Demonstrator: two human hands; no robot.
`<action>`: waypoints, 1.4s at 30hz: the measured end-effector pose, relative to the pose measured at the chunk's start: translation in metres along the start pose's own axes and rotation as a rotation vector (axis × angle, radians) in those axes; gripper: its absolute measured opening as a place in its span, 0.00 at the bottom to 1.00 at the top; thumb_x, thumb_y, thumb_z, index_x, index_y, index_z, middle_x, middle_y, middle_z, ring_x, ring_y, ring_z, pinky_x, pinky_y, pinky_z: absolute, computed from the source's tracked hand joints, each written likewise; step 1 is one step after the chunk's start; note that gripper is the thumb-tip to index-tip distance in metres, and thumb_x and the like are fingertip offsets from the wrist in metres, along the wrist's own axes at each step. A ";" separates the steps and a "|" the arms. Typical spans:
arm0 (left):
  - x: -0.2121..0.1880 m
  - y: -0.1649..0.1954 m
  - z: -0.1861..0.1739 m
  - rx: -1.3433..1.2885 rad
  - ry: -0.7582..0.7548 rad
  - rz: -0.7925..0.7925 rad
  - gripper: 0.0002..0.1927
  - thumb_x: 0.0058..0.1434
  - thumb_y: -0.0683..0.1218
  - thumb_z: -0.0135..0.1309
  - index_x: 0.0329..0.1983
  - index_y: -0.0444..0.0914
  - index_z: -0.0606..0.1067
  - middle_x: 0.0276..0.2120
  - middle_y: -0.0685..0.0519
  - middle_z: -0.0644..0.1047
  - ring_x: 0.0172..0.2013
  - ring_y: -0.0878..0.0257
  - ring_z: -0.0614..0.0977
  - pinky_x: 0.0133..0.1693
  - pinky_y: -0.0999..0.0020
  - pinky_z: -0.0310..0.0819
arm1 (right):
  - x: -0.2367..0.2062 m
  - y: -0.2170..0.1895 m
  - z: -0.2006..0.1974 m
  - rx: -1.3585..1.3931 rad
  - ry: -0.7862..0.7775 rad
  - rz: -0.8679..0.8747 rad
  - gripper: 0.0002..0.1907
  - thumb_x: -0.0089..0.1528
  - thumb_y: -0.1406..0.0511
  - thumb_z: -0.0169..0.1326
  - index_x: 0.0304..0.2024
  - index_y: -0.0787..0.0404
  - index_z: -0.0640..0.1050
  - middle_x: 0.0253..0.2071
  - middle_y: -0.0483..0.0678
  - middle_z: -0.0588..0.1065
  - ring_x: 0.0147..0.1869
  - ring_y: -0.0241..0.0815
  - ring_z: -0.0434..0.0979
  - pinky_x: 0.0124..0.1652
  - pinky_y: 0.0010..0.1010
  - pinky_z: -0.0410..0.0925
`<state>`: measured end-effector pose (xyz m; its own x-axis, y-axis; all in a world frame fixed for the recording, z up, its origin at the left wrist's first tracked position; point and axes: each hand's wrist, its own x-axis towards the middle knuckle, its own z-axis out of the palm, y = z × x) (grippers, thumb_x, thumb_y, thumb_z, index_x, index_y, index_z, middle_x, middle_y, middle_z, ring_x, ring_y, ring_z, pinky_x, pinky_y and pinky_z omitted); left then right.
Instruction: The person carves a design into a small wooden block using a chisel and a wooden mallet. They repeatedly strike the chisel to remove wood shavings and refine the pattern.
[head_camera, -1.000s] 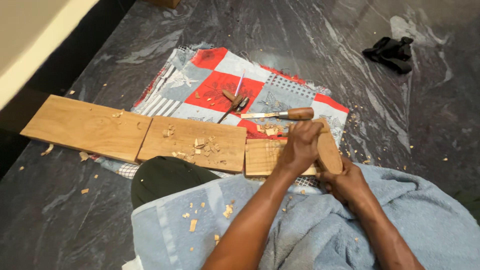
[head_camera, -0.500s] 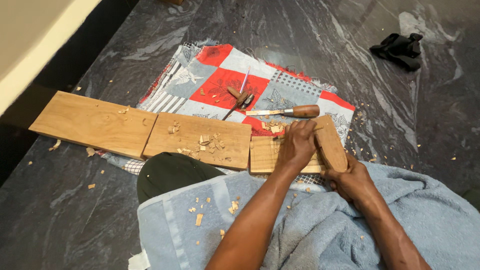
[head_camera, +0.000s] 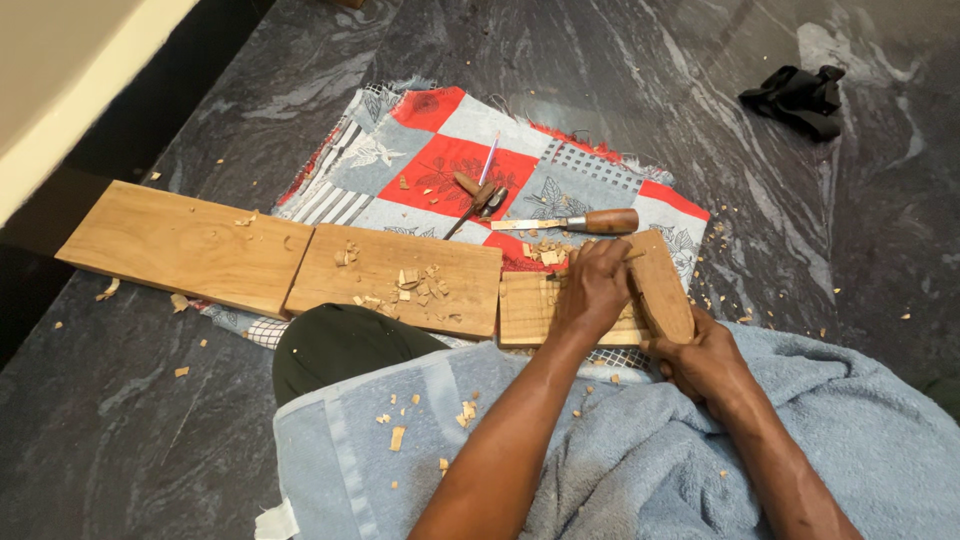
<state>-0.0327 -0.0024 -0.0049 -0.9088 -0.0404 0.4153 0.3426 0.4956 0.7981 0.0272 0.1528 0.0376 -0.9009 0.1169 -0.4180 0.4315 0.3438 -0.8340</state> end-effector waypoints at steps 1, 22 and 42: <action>0.000 0.000 0.000 -0.001 -0.001 -0.001 0.11 0.62 0.36 0.50 0.47 0.35 0.76 0.40 0.44 0.79 0.47 0.50 0.78 0.52 0.54 0.67 | 0.000 0.000 0.000 0.000 -0.004 -0.007 0.28 0.53 0.74 0.62 0.57 0.65 0.74 0.24 0.46 0.73 0.18 0.35 0.66 0.17 0.27 0.59; -0.006 -0.008 0.013 0.006 -0.038 -0.008 0.08 0.61 0.37 0.50 0.41 0.36 0.79 0.39 0.45 0.80 0.46 0.49 0.78 0.52 0.54 0.67 | -0.030 -0.011 0.012 0.092 0.204 -0.099 0.24 0.55 0.70 0.62 0.53 0.60 0.73 0.29 0.48 0.75 0.21 0.37 0.69 0.19 0.29 0.62; -0.008 0.004 0.002 -0.041 -0.095 -0.126 0.10 0.62 0.38 0.48 0.42 0.36 0.79 0.41 0.43 0.80 0.48 0.46 0.77 0.52 0.52 0.68 | -0.024 -0.005 0.013 0.212 0.169 -0.121 0.27 0.55 0.73 0.58 0.58 0.62 0.74 0.28 0.45 0.74 0.21 0.35 0.67 0.19 0.27 0.61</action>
<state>-0.0248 0.0017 -0.0055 -0.9629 -0.0167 0.2695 0.2325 0.4560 0.8591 0.0467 0.1360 0.0472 -0.9338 0.2466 -0.2593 0.3041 0.1648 -0.9383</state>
